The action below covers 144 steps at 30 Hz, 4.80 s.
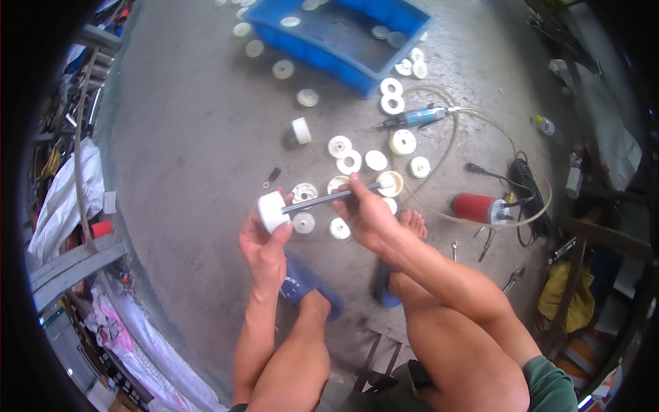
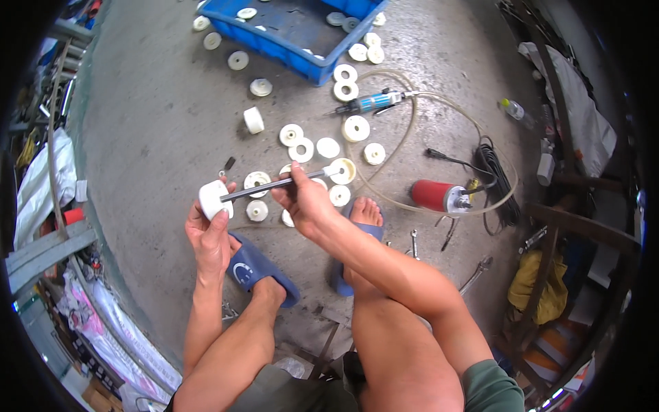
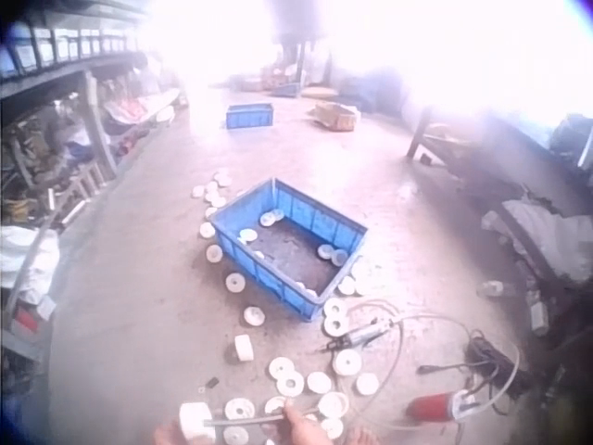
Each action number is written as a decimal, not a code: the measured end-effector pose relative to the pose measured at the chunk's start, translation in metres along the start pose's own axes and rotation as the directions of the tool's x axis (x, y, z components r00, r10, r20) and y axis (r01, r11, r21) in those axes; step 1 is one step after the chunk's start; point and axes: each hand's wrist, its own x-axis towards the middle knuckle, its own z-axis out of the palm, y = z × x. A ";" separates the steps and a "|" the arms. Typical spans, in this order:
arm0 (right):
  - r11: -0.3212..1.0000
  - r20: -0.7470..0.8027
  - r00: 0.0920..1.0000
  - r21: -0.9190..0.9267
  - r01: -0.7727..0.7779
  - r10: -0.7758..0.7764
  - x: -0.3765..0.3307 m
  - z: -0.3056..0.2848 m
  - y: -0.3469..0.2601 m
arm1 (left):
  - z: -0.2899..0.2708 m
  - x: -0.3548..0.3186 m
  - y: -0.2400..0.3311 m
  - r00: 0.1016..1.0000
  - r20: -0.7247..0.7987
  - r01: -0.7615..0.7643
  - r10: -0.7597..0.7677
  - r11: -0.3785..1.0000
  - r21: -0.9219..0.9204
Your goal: The person sits on the floor and assembles a pump by inserting white discs onto a shaft and then secures the assembly using various tools and parts on a workbench.
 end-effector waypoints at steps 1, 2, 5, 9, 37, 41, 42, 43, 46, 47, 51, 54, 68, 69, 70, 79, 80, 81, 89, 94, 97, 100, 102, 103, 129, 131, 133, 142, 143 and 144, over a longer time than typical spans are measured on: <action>1.000 -0.002 1.000 0.017 -0.014 0.014 -0.004 0.002 -0.003 | 0.006 0.002 -0.004 1.000 0.008 -0.024 0.025 0.999 -0.039; 0.998 0.015 1.000 0.054 -0.025 0.025 -0.006 0.001 -0.005 | 0.011 0.004 -0.007 0.999 0.016 -0.046 0.048 0.996 -0.074; 0.998 0.051 0.997 -0.013 0.064 -0.063 -0.006 -0.004 -0.008 | 0.024 0.003 -0.011 0.996 0.072 -0.049 0.055 0.995 -0.082; 0.981 0.099 0.992 -0.172 0.089 -0.073 -0.015 0.009 -0.009 | 0.031 -0.002 -0.018 0.979 0.184 -0.160 0.090 0.895 0.417; -0.799 0.871 0.460 -0.396 0.453 -0.170 0.134 0.022 -0.233 | -0.012 0.119 -0.062 0.956 0.155 -0.292 0.249 0.753 0.591; -0.834 0.887 0.460 -0.278 0.476 -0.033 0.112 -0.006 -0.254 | 0.003 0.110 -0.063 0.863 0.338 -0.488 0.376 0.449 0.749; -0.839 0.888 0.460 -0.261 0.478 -0.014 0.109 -0.007 -0.257 | 0.000 0.109 -0.065 0.874 0.350 -0.476 0.338 0.450 0.755; -0.843 0.888 0.460 -0.243 0.481 0.007 0.107 -0.007 -0.259 | -0.005 0.108 -0.066 0.883 0.360 -0.464 0.300 0.451 0.762; -0.756 0.615 0.781 -0.460 0.466 0.107 0.094 0.043 -0.270 | -0.016 0.107 -0.058 0.924 0.311 -0.383 0.224 0.547 0.744; -0.693 0.474 0.869 -0.580 0.429 0.141 0.089 0.070 -0.271 | -0.018 0.105 -0.055 0.938 0.286 -0.346 0.197 0.598 0.723; -0.822 0.608 0.793 -0.427 0.376 0.047 0.158 0.119 -0.251 | -0.018 0.104 -0.056 0.963 0.236 -0.264 0.132 0.639 0.722; -0.874 0.420 0.908 -0.441 0.205 0.002 0.190 0.142 -0.190 | -0.027 0.105 -0.063 0.967 0.217 -0.251 0.132 0.634 0.732; -0.168 0.869 0.491 -0.494 0.853 -0.062 0.051 0.116 -0.094 | -0.091 0.027 -0.060 0.951 0.078 -0.223 0.300 0.489 0.843; -0.121 0.824 0.567 -0.562 0.818 0.007 0.029 0.112 -0.070 | -0.095 0.023 -0.071 0.947 0.086 -0.230 0.310 0.463 0.856; -0.126 0.807 0.590 -0.584 0.802 0.014 0.026 0.099 -0.058 | -0.086 0.023 -0.076 0.950 0.105 -0.238 0.293 0.469 0.851; 0.886 0.504 0.822 -0.463 -0.003 0.265 0.024 0.064 0.012 | -0.079 0.019 -0.075 0.960 0.141 -0.246 0.242 0.490 0.837; 0.850 0.505 0.843 -0.512 0.121 0.184 0.025 0.067 0.014 | -0.077 0.019 -0.076 0.964 0.127 -0.229 0.233 0.491 0.840; 0.456 0.526 0.850 -0.749 0.481 -0.033 0.018 0.072 0.012 | -0.075 0.020 -0.076 0.968 0.114 -0.213 0.224 0.493 0.843; -0.306 0.898 0.425 -0.438 0.845 -0.112 0.005 0.095 0.009 | -0.074 0.028 -0.078 0.983 0.108 -0.170 0.150 0.503 0.848; -0.447 0.936 0.300 -0.352 0.822 -0.185 0.003 0.096 0.019 | -0.078 0.035 -0.077 0.987 0.108 -0.155 0.121 0.497 0.854; -0.502 0.943 0.236 -0.325 0.801 -0.233 0.005 0.100 0.018 | -0.076 0.037 -0.074 0.989 0.115 -0.144 0.093 0.435 0.889; -0.592 0.969 0.168 -0.245 0.768 -0.183 0.012 0.101 0.013 | -0.075 0.037 -0.075 0.985 0.140 -0.171 0.104 0.410 0.896; -0.664 0.997 0.066 -0.079 0.744 -0.045 0.013 0.105 0.010 | -0.076 0.037 -0.075 0.988 0.126 -0.155 0.094 0.431 0.889; -0.689 0.999 0.018 0.006 0.725 0.027 0.013 0.106 0.008 | -0.078 0.037 -0.074 0.989 0.120 -0.147 0.089 0.441 0.886; -0.815 0.664 0.613 -0.577 0.057 -0.428 0.128 -0.029 -0.041 | -0.102 -0.019 -0.054 0.994 0.074 -0.111 0.085 0.846 0.522; -0.785 0.576 0.713 -0.617 0.057 -0.401 0.141 -0.031 -0.050 | -0.092 -0.018 -0.054 0.990 -0.028 -0.108 0.137 0.874 0.473; -0.799 0.570 0.744 -0.596 0.082 -0.349 0.140 -0.026 -0.054 | -0.085 -0.017 -0.056 0.982 -0.054 -0.129 0.179 0.856 0.500; 0.044 0.648 0.731 -0.754 0.656 0.212 -0.005 0.061 -0.005 | -0.097 -0.006 -0.070 0.978 0.027 -0.171 0.209 0.711 0.682; 0.113 0.673 0.666 -0.726 0.679 0.322 -0.021 0.078 0.005 | -0.097 -0.004 -0.070 0.969 0.062 -0.214 0.241 0.679 0.702; 0.014 0.690 0.625 -0.675 0.737 0.366 -0.027 0.087 0.009 | -0.090 -0.002 -0.061 0.961 0.100 -0.255 0.259 0.681 0.686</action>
